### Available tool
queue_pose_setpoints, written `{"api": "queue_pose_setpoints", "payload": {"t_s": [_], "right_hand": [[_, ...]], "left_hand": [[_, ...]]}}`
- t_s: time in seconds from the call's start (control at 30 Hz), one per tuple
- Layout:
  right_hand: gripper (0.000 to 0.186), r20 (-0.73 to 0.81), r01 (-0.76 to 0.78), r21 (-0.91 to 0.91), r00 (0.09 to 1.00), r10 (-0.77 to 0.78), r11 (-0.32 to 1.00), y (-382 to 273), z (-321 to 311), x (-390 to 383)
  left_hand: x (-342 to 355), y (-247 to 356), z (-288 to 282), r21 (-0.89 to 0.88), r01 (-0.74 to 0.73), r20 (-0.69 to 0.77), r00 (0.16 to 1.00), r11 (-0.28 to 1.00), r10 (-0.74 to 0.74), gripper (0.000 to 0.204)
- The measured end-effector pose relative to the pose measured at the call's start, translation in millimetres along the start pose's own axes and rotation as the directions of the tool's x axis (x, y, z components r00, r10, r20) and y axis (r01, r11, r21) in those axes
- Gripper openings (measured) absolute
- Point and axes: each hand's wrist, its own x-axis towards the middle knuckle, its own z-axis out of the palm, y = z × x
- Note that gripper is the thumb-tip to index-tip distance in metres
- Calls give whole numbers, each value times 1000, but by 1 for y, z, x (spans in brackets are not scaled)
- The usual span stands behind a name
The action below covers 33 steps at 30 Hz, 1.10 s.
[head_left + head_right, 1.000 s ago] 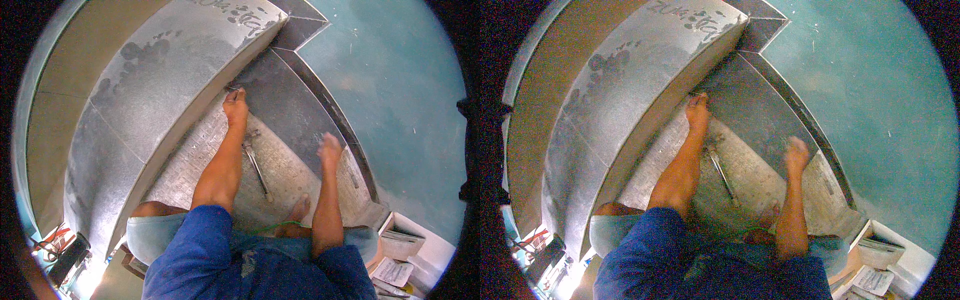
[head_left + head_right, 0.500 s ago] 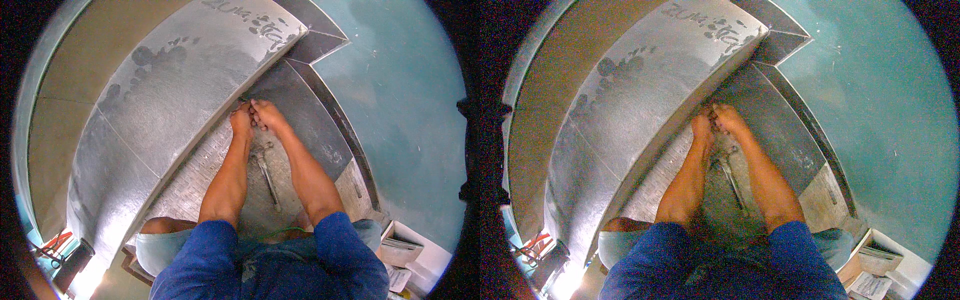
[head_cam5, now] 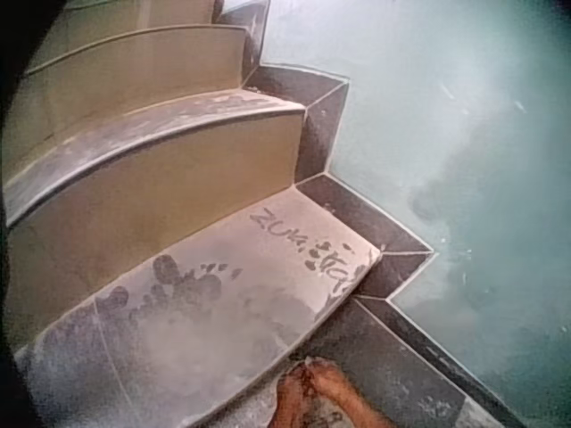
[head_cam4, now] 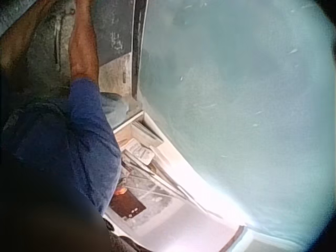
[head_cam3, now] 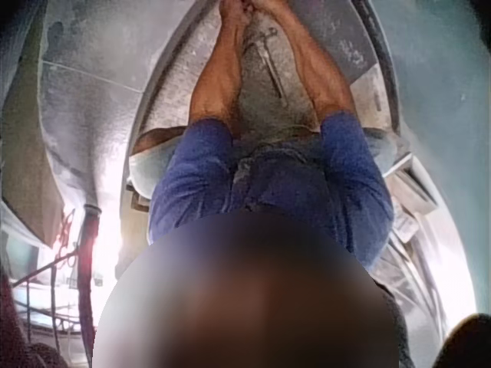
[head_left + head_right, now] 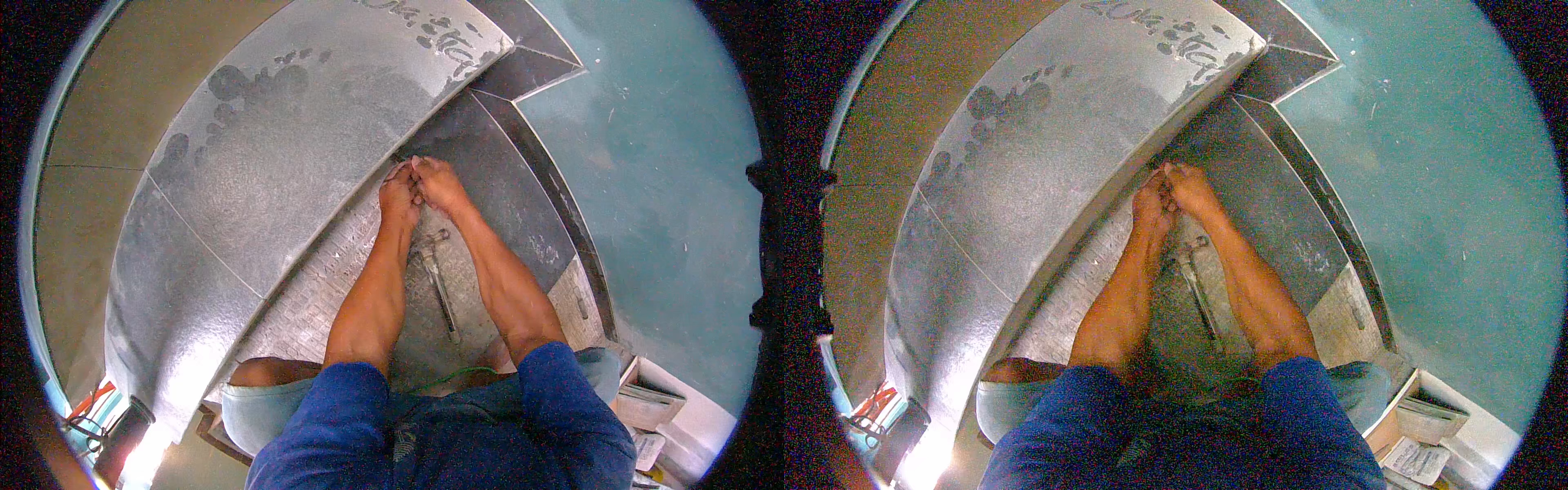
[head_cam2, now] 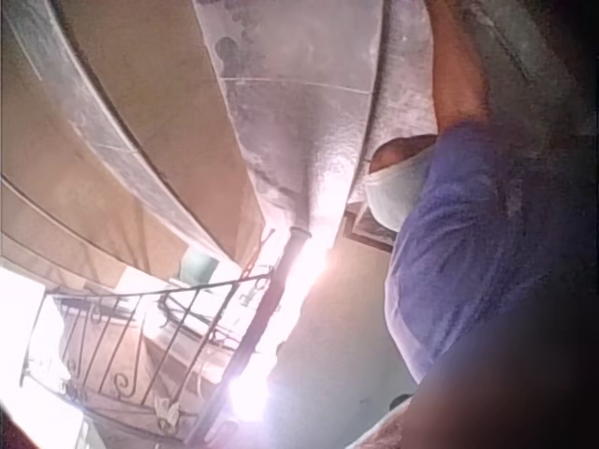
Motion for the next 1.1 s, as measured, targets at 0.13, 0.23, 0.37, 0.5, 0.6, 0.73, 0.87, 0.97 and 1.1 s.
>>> {"api": "queue_pose_setpoints", "payload": {"t_s": [0.13,0.23,0.37,0.5,0.6,0.73,0.87,0.97,1.1], "right_hand": [[33,2,55,135,998,-56,989,6,5,3],[32,-75,107,25,992,-105,994,11,8,8],[34,-81,154,-97,984,-162,983,19,9,13],[34,-153,245,-164,951,-270,956,24,14,13],[33,-162,249,-158,948,-273,956,24,16,10],[33,-197,302,-172,922,-333,938,21,17,7],[37,-196,276,-227,926,-322,934,19,16,6],[45,-159,206,-271,954,-254,940,17,16,5],[48,-176,183,-290,955,-240,939,13,15,3]], "left_hand": [[1,-2,0,-47,15,-57,998,999,-18,13],[5,-4,-2,-72,20,-47,999,997,-24,13],[12,-9,-5,-118,32,-58,998,992,-39,13],[14,-10,-7,-133,-3,-39,999,991,-3,13],[9,-9,-7,-22,-60,-42,997,998,59,13],[7,-8,-8,-37,-39,-59,998,999,36,12],[12,-8,-9,-209,39,-48,998,977,-50,12],[11,-8,-10,-41,-24,-15,1000,999,24,13],[4,-8,-8,11,-100,19,995,995,100,12]]}}
